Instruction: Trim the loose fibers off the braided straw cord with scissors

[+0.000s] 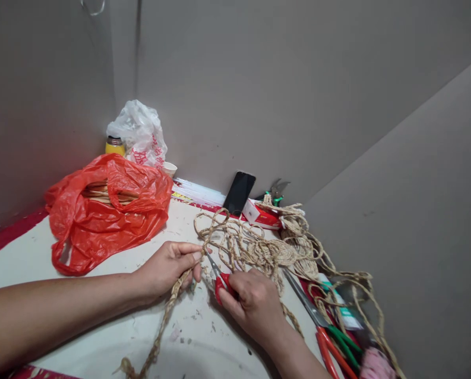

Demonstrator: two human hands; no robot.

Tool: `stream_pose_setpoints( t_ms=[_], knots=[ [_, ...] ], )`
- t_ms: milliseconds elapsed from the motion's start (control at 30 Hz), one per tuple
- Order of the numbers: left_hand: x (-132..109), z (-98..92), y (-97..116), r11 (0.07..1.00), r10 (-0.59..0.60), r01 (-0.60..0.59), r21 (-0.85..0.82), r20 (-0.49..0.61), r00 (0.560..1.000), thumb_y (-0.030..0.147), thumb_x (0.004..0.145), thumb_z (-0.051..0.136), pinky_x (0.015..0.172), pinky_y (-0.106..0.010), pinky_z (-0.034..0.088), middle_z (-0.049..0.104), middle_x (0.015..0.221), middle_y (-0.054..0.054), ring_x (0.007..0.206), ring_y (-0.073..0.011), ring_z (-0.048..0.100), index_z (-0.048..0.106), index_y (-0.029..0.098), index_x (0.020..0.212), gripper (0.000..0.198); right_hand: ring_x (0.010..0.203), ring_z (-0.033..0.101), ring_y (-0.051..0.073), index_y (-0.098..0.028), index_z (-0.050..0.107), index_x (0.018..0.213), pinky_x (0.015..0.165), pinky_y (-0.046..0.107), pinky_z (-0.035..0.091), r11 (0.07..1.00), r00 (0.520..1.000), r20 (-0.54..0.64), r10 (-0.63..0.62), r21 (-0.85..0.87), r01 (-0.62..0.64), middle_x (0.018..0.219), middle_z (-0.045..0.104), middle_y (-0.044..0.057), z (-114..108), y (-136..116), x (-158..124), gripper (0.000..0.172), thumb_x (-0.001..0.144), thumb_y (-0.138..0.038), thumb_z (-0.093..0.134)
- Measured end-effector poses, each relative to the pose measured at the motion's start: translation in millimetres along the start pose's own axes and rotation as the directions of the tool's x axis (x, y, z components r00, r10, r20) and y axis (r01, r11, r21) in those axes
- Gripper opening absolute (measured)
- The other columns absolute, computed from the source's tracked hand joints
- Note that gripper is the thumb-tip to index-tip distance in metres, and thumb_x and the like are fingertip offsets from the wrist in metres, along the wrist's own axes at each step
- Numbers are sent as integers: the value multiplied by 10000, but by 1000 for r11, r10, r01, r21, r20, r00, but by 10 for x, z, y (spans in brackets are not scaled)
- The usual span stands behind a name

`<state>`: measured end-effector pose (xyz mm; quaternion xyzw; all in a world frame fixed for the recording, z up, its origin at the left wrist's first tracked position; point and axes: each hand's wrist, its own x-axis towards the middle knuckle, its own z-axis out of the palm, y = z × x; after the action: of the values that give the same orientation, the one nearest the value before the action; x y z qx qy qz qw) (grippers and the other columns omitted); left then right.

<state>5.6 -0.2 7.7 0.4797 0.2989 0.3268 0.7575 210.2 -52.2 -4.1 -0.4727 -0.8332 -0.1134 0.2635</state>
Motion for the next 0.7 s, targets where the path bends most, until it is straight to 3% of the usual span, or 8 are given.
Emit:
stream_pose_setpoints(
  t_ms=[133,367,500,700],
  knots=[
    [-11,19,20,1000,15,-15,-17,3,1000,378,819,611,379,-167,262,581,585,29,374,-30,379,639,126,937,280,487,398,118,-186,491,564,581,284,244,1000,1000,-10,-23,-16,23,502,497,-16,-13,10,-4,319,875,-256,510],
    [-32,43,36,998,-5,5,60,0,1000,417,824,595,356,-184,194,494,465,51,332,-25,318,586,125,659,336,512,427,135,-186,518,576,612,297,263,995,1000,-10,-2,-100,1,531,516,0,-9,-22,7,266,823,-285,534],
    [-15,33,28,997,-4,5,77,-14,1000,419,825,588,360,-185,211,509,474,46,334,-29,340,578,131,651,336,502,427,131,-186,526,572,604,292,262,994,1000,-3,-21,-106,21,519,513,-5,-11,-19,5,318,876,-276,505],
    [-15,49,50,999,-20,19,-26,-26,999,384,794,622,356,-180,244,555,523,35,344,-36,363,574,139,705,265,498,416,122,-189,517,565,591,285,268,993,999,0,-51,-109,50,510,503,-10,-28,-1,15,344,900,-257,484]
  ],
)
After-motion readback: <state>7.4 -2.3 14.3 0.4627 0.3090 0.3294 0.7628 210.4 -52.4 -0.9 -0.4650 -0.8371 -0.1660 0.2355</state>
